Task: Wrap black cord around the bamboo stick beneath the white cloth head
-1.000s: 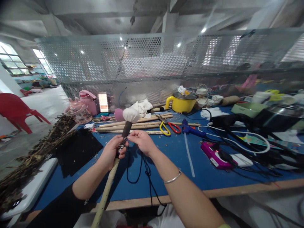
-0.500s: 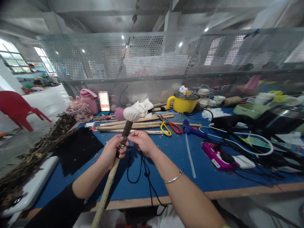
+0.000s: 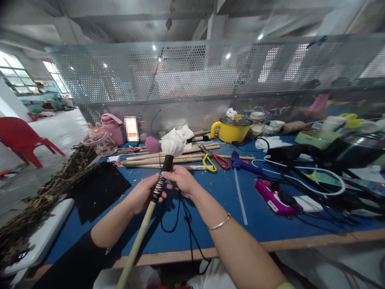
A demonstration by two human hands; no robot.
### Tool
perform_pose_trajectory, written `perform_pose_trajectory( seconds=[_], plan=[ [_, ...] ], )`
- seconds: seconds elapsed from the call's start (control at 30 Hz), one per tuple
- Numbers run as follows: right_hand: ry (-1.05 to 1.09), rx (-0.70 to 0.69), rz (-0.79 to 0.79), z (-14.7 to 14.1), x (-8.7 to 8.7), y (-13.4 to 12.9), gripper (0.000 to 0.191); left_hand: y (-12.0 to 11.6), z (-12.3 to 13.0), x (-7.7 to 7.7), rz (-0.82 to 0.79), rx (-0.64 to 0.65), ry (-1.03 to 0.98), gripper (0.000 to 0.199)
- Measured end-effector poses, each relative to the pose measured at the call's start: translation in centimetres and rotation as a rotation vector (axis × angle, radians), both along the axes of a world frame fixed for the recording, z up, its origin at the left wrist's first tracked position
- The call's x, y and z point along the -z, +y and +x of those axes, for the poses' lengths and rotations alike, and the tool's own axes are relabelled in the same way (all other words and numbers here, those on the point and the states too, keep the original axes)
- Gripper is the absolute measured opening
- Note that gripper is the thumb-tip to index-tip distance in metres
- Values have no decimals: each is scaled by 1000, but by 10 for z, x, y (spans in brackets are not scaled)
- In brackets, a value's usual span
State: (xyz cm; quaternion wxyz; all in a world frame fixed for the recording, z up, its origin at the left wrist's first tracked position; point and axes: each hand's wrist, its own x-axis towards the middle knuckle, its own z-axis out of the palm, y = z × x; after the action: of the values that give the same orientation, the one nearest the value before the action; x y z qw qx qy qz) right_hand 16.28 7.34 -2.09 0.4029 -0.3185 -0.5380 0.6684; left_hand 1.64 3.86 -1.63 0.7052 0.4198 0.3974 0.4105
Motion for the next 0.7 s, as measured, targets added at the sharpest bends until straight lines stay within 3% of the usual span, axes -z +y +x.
perform_pose_trajectory(
  seconds=[0.13,0.27,0.37,0.53,0.6,0.7],
  plan=[
    [-99,63,-25,-5,5,3,29,-3,3,5,296,-259,323,39],
    [-119,74,-17,-8,7,0,31,-2,3,8,431,-373,563,34],
    [-137,102,-10,-9,5,-1,34,0,4,7,366,-320,491,30],
    [-224,109,134,-11,2,1,34,8,-6,-3,202,-213,185,29],
    [-340,146,257,-11,-2,-9,31,13,-18,-11,237,-212,140,29],
    [-607,199,530,-7,-9,-46,27,22,-40,-21,297,-311,1,28]
  ],
)
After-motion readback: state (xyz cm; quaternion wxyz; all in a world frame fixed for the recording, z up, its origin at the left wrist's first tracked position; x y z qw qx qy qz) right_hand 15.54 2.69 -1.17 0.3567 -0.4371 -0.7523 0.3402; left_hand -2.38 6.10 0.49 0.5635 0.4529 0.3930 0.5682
